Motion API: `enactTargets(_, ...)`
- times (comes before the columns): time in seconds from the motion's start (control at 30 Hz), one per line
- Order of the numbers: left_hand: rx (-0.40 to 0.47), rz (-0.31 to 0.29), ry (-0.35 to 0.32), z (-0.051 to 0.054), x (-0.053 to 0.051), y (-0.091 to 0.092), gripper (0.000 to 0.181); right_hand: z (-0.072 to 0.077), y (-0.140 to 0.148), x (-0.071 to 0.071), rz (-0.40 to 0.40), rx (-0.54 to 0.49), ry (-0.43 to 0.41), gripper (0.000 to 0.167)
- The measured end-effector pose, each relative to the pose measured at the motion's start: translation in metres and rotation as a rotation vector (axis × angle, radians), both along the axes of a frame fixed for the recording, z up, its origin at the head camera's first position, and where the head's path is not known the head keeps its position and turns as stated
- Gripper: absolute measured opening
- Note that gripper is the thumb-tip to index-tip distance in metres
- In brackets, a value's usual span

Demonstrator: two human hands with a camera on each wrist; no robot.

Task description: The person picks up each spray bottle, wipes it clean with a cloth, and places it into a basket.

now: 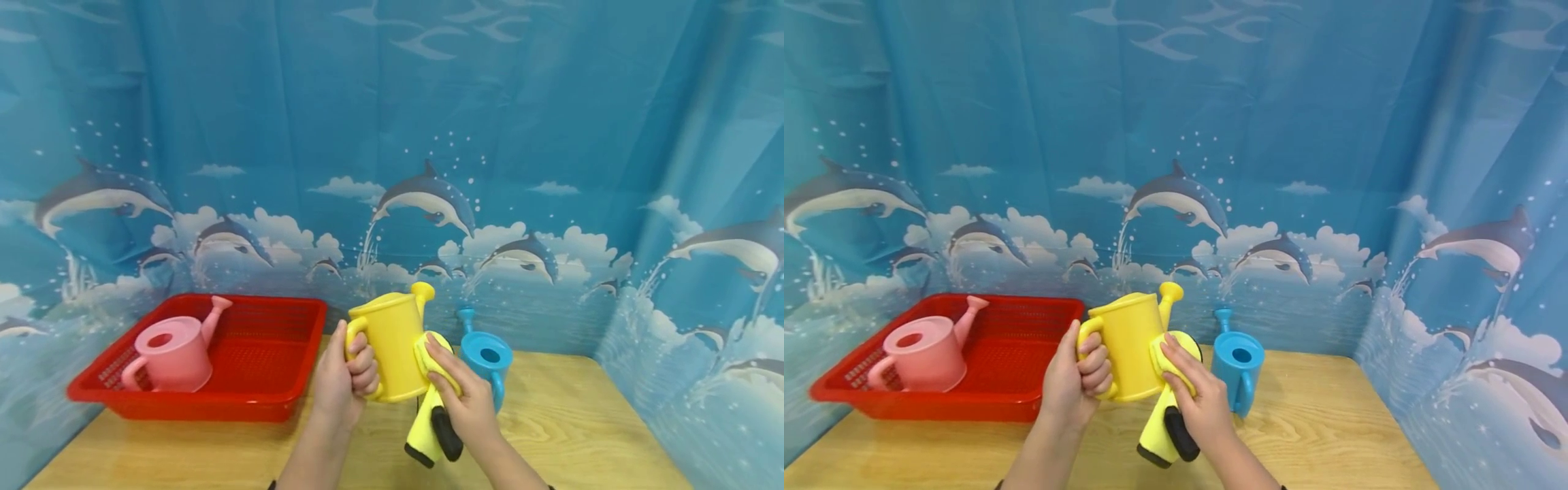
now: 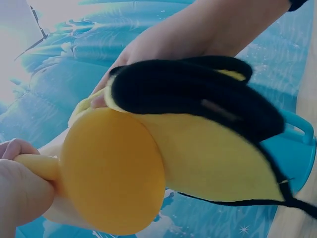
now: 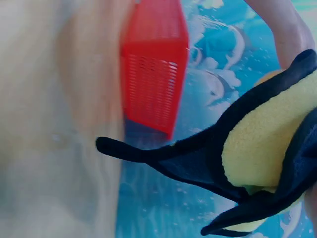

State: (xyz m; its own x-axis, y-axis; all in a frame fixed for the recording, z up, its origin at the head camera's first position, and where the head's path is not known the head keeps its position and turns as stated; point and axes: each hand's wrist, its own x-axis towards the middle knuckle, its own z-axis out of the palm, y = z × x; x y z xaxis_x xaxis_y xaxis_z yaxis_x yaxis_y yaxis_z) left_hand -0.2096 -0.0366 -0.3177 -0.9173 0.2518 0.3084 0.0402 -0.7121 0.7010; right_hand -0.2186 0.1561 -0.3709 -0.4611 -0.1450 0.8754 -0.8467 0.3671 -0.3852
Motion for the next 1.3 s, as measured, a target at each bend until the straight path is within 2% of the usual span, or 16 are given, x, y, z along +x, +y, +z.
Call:
enactTargets(0.2, -0.009, 0.006, -0.011, -0.001, 0.000, 0.001, 0.046, -0.015, 0.002, 0.008, -0.001, -0.022, 0.065, 0.058)
enactTargets(0.37, -0.024, -0.040, 0.017, -0.003, 0.001, 0.002, 0.047, -0.016, 0.003, 0.012, -0.014, -0.060, 0.061, 0.057)
enactTargets(0.53, -0.029, -0.086, 0.097, -0.005, 0.001, 0.002, 0.048, -0.006, 0.003, 0.014, 0.006, -0.096, 0.013, 0.052)
enactTargets(0.67, -0.019, -0.185, 0.153, -0.006, 0.001, 0.003, 0.050, 0.007, 0.003, 0.014, 0.011, -0.141, -0.053, 0.047)
enactTargets(0.8, -0.032, -0.258, 0.166, -0.005, 0.002, 0.006, 0.052, 0.023, 0.002, 0.011, -0.064, -0.183, -0.136, 0.044)
enactTargets(0.93, -0.064, -0.258, 0.195, -0.007, 0.002, 0.009, 0.052, 0.040, 0.001, 0.008, -0.153, -0.209, -0.290, 0.040)
enactTargets(1.0, -0.067, -0.259, 0.232, -0.008, 0.002, 0.010, 0.052, 0.046, 0.000, 0.005, -0.168, -0.217, -0.328, 0.038)
enactTargets(1.13, -0.071, -0.249, 0.263, -0.009, 0.003, 0.010, 0.050, 0.053, -0.001, 0.001, -0.164, -0.226, -0.315, 0.037)
enactTargets(1.3, -0.090, -0.193, 0.229, -0.008, 0.005, 0.010, 0.049, 0.050, -0.003, 0.000, -0.178, -0.221, -0.335, 0.037)
